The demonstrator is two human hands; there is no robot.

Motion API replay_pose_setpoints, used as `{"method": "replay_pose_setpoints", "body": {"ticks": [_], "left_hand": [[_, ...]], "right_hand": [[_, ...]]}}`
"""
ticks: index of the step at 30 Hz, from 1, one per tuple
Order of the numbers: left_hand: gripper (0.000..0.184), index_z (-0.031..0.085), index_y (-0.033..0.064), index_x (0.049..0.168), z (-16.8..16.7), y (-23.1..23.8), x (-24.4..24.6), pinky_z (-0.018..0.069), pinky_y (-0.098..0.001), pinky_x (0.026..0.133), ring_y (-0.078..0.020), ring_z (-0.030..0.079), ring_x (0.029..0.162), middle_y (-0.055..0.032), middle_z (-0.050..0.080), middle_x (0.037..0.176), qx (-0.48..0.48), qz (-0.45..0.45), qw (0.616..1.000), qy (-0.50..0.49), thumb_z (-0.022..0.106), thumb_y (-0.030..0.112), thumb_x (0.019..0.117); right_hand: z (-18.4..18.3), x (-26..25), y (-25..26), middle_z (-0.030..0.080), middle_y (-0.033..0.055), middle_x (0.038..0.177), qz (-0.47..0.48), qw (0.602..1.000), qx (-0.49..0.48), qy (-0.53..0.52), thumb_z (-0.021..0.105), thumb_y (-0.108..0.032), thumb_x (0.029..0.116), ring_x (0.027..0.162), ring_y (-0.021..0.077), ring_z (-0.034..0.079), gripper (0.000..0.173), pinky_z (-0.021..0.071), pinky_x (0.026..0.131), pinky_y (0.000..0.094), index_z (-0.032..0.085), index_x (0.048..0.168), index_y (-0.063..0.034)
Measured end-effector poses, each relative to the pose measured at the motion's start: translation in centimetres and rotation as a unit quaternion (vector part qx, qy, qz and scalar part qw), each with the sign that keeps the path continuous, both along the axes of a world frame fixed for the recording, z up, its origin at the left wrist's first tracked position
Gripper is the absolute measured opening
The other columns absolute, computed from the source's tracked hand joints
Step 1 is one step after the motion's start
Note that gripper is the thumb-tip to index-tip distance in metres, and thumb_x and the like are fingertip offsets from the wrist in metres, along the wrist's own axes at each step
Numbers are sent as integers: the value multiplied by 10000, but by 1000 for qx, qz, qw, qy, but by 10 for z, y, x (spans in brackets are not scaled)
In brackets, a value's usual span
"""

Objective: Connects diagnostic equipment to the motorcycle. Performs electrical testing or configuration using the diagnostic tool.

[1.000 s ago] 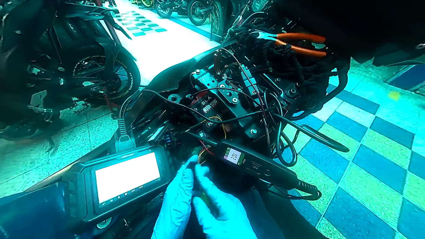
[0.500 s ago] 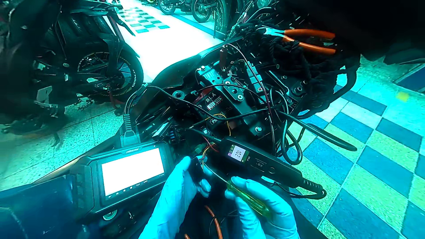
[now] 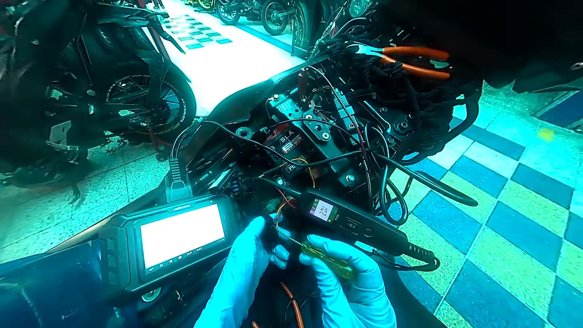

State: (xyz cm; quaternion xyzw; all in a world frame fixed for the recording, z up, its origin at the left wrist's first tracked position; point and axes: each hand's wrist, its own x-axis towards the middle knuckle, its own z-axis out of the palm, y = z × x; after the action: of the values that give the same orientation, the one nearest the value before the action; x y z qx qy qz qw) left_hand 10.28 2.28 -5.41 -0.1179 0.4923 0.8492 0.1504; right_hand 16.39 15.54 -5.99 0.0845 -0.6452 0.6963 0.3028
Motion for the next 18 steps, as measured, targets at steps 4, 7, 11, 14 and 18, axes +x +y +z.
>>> {"method": "replay_pose_setpoints", "body": {"ticks": [4, 7, 11, 14, 18], "left_hand": [[488, 594, -6, 1143, 0, 0, 0, 567, -280, 531, -159, 640, 580, -114, 687, 829, 4, 2, 1000, -6, 172, 239, 1133], [487, 591, -7, 1120, -1, 0, 1, 565, -275, 527, -154, 646, 584, -113, 693, 829, 0, 1, 1000, 2, 169, 236, 1129], [504, 585, -26, 1147, -1, 0, 2, 565, -271, 522, -158, 652, 584, -119, 693, 828, -5, -4, 1000, 6, 156, 237, 1131], [504, 574, -28, 1200, 0, 0, 1, 560, -267, 509, -164, 655, 578, -128, 699, 833, -8, -4, 1000, -4, 151, 238, 1135], [500, 570, -29, 1226, 0, 0, 1, 561, -269, 517, -160, 653, 585, -126, 690, 838, -2, -3, 1000, -6, 157, 238, 1134]], "right_hand": [[-1, 0, -2, 739, 52, 1176, -4, 1000, -17, -5, 693, -35, 959, 982, 149, 754, 227, 641, 873, 279, 650, 1170, -108], [-1, 2, -4, 741, 46, 1175, -7, 999, -30, -10, 702, -38, 952, 997, 155, 752, 233, 641, 877, 287, 656, 1164, -124], [-3, 2, -5, 745, 44, 1164, -19, 999, -41, -9, 715, -37, 941, 1006, 153, 751, 233, 642, 867, 285, 649, 1144, -133], [-4, 2, -6, 750, 42, 1150, -37, 998, -38, -13, 726, -42, 934, 1000, 149, 753, 222, 642, 865, 280, 650, 1126, -124], [-7, 2, -8, 749, 46, 1152, -31, 998, -58, 3, 728, -31, 929, 993, 150, 753, 231, 638, 870, 277, 668, 1130, -127]]}}
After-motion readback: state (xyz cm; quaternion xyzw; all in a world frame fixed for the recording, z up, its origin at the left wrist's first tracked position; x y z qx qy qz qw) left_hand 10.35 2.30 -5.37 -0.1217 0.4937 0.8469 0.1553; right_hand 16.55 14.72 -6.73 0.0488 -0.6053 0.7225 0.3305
